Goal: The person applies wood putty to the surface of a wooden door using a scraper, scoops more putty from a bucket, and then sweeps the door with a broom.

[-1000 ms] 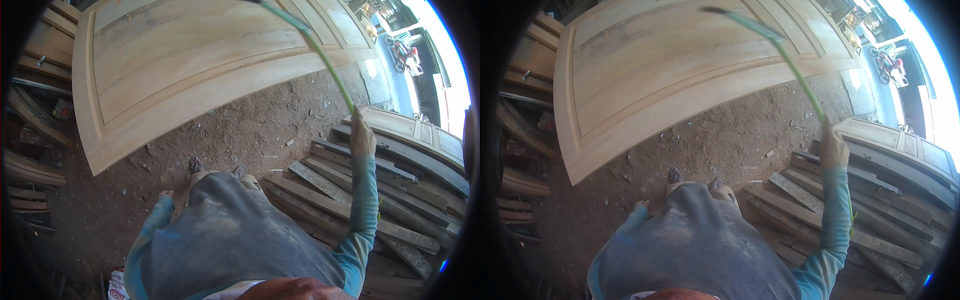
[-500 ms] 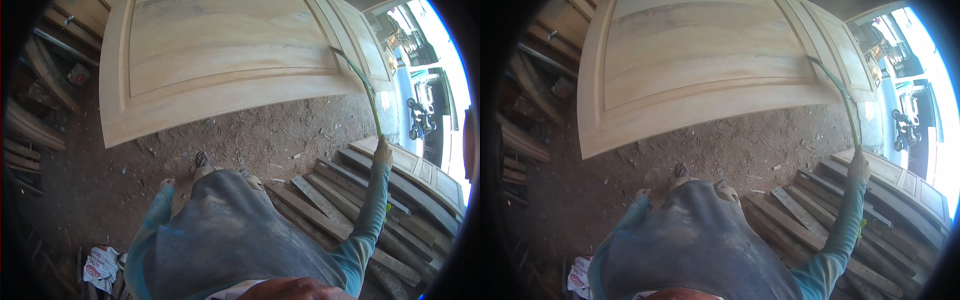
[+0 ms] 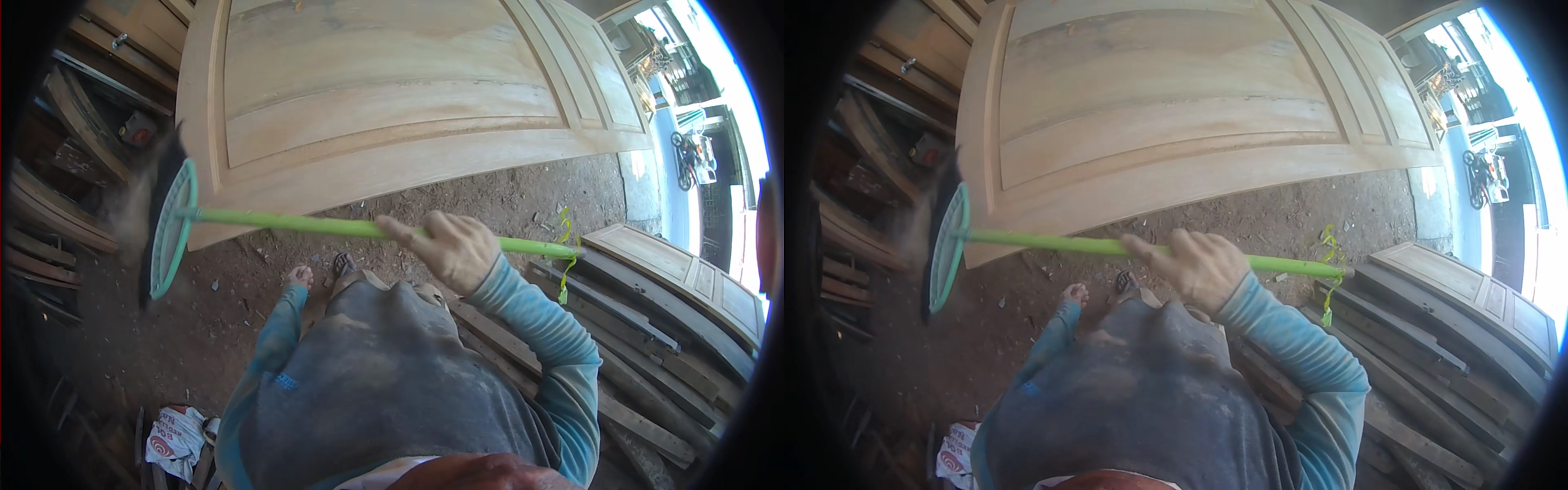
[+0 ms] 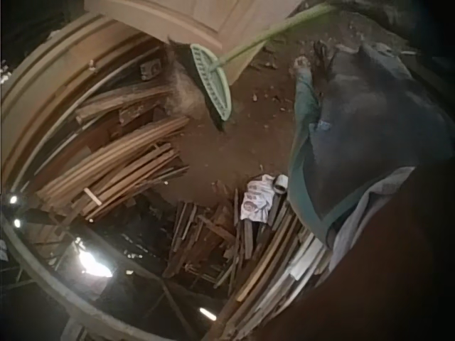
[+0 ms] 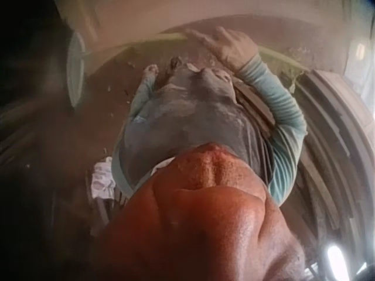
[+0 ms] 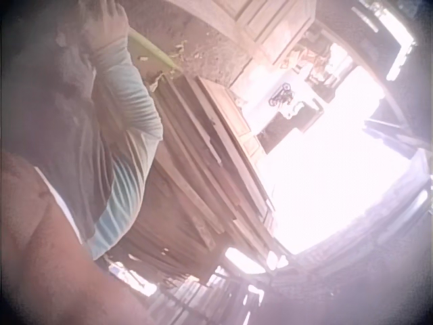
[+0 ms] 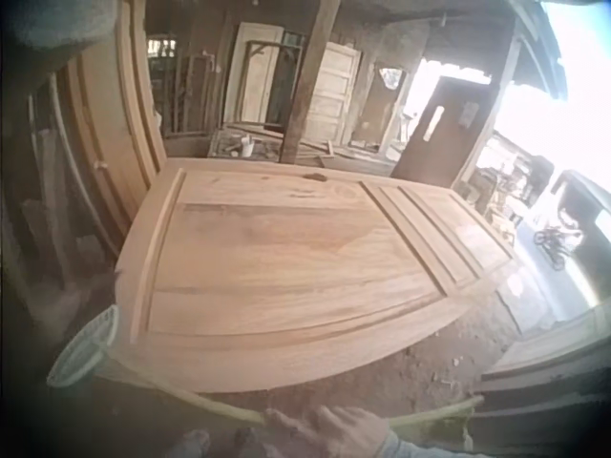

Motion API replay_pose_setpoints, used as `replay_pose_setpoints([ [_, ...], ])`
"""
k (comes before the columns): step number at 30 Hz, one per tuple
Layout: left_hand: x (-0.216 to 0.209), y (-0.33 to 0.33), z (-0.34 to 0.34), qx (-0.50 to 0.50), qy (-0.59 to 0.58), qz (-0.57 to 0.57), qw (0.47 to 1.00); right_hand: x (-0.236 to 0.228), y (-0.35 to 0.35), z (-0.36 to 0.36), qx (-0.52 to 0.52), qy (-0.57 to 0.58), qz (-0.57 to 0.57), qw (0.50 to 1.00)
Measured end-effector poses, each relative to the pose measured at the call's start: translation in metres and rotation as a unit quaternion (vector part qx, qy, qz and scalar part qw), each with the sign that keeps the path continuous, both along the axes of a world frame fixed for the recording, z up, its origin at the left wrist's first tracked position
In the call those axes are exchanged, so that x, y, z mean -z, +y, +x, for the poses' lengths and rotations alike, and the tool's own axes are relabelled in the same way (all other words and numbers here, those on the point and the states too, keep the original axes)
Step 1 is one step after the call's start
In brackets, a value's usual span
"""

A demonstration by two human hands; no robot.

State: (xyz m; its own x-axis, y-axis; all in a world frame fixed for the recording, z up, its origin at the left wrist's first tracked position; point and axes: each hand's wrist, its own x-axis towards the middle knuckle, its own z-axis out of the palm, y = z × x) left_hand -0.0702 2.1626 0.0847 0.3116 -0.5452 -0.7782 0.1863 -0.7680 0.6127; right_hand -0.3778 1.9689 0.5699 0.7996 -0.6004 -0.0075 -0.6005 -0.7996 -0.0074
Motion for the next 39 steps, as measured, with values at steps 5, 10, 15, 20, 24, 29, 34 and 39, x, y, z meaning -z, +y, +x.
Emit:
replay_pose_setpoints([
  [5, 0.033, 0.085, 0.033, 0.001, -0.05, 0.027, 0.998, 0.013, -0.069, -0.143, 0.35, 0.125, -0.014, 0.928],
  [10, 0.037, 0.139, 0.033, 0.231, -0.134, 0.125, 0.955, 0.037, -0.146, -0.384, 0.565, 0.072, -0.107, 0.815],
  [15, 0.015, 0.116, 0.007, 0.085, -0.074, 0.145, 0.983, 0.054, -0.174, -0.26, 0.462, 0.105, -0.065, 0.878],
  [20, -0.052, -0.026, -0.051, 0.151, -0.091, 0.071, 0.982, 0.064, -0.129, -0.049, 0.084, -0.002, 0.068, 0.994],
  [24, -0.048, -0.056, -0.04, 0.122, -0.247, -0.078, 0.958, 0.041, -0.126, -0.041, 0.017, -0.093, 0.022, 0.995],
  [29, -0.03, 0.024, -0.023, 0.037, -0.099, 0.096, 0.99, 0.043, -0.193, -0.185, 0.332, -0.078, -0.045, 0.939],
  [34, -0.003, 0.087, -0.012, 0.459, -0.21, 0.17, 0.846, 0.086, -0.261, -0.329, 0.503, 0.021, -0.095, 0.859],
  [39, 0.006, 0.049, 0.008, 0.338, -0.15, 0.07, 0.926, 0.089, -0.229, -0.158, 0.292, -0.089, -0.011, 0.952],
])
